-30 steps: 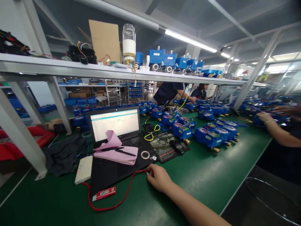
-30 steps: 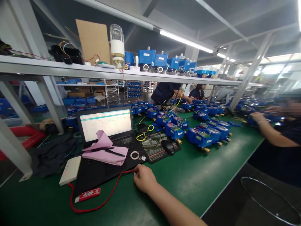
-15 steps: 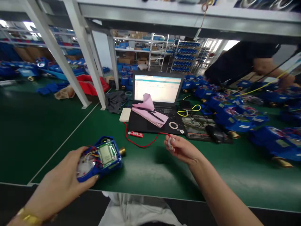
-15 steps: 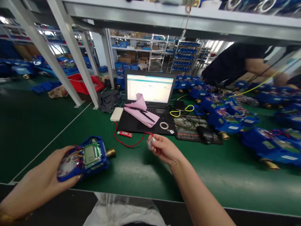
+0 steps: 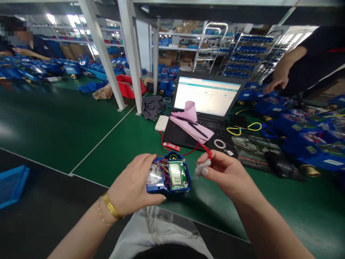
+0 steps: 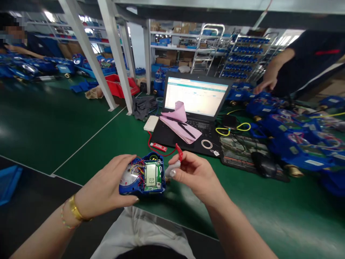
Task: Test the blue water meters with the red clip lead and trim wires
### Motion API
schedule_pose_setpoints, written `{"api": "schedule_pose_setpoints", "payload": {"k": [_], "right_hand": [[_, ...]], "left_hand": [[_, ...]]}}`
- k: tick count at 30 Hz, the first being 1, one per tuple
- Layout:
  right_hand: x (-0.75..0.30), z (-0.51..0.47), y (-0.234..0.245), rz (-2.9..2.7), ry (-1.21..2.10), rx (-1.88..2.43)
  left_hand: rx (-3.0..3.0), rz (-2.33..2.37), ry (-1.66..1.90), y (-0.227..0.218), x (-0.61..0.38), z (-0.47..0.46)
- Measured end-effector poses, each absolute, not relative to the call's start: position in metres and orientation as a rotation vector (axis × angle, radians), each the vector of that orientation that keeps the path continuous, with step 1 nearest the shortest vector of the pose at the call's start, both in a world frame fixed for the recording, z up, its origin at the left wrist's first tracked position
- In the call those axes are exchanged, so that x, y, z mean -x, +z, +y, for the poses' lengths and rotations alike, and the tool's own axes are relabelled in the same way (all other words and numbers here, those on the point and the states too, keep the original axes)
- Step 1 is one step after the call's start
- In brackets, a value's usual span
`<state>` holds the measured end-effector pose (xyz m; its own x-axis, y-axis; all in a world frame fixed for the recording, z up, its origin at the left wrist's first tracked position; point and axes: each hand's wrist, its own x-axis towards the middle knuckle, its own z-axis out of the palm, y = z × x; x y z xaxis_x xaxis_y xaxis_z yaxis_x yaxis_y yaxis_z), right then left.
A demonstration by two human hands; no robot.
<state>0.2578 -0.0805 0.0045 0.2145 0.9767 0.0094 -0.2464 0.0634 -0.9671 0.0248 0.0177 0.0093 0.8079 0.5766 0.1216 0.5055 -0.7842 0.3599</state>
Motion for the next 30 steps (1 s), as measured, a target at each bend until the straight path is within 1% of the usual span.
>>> {"api": "schedule_pose_setpoints", "payload": {"k": [8,12,21,30], "right_hand": [[-0.233,-0.073,0.016,-1.568,0.674,1.321],[-0.233,-0.071,0.018,-1.819,0.517,1.328],[-0.237,-0.068,0.017,-1.959,0.490,1.317],[-0.237,-0.065,0.016,-1.977,0.486,1.293]], "left_hand": [[-2.723,0.830,0.621,-0.004,-0.033,0.000],[-2.770,0.836,0.710,-0.014,-0.036,-0.001],[-2.775,0.887,0.793,-0.014,-0.040,-0.002],[-2.758,0.918,0.742,-0.014,-0.042,-0.001]]}}
